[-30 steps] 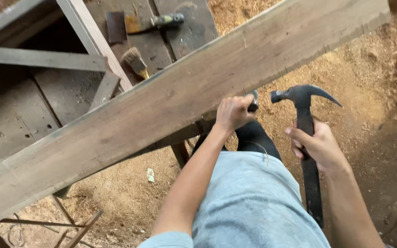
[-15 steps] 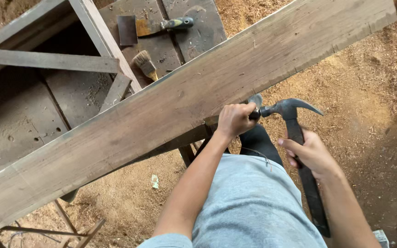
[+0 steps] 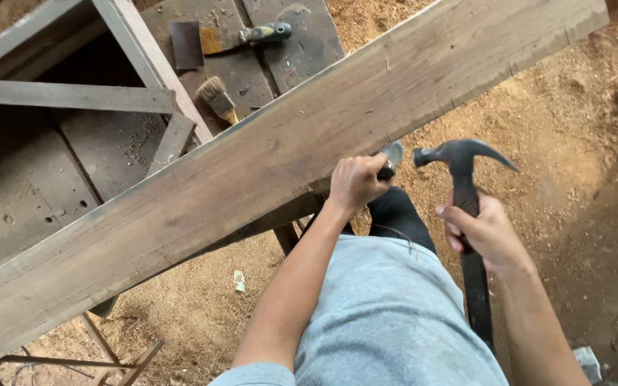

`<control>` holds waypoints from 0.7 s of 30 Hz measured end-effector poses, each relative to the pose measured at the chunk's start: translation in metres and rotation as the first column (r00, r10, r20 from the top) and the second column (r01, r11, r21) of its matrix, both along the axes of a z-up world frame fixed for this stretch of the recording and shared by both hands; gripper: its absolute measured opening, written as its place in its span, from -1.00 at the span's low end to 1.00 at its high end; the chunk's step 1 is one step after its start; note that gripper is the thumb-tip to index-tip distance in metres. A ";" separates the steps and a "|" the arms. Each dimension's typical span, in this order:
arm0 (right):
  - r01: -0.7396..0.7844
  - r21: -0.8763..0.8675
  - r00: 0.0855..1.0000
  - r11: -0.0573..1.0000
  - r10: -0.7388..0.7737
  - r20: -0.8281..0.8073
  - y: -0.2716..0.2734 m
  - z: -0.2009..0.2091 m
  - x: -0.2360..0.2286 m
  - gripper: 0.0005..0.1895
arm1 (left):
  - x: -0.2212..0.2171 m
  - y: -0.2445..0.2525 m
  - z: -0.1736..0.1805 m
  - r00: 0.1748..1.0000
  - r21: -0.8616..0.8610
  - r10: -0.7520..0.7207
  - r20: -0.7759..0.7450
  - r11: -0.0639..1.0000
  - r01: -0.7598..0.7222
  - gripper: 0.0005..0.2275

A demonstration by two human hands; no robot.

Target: The person hammers nails into a wooden board using a hammer.

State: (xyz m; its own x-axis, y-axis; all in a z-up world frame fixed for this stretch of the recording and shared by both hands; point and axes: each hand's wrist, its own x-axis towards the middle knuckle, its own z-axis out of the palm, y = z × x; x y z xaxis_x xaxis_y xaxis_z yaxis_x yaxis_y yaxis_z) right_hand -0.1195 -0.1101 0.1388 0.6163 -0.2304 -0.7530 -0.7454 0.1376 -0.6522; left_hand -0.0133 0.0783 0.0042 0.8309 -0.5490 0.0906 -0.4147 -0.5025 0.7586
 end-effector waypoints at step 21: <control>-0.115 -0.005 0.988 0.993 0.114 -0.103 0.001 0.002 0.018 -0.77 | 0.007 0.005 0.012 0.988 0.037 0.152 0.011 0.988 -0.152 -0.83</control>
State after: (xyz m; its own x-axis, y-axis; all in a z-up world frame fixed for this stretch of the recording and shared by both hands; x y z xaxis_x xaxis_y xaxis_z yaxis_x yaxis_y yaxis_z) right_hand -0.1017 -0.1091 0.1406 0.5589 -0.1715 -0.8113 -0.8188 0.0408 -0.5727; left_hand -0.0061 0.0833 0.0166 0.9041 -0.4198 0.0794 -0.3378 -0.5886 0.7344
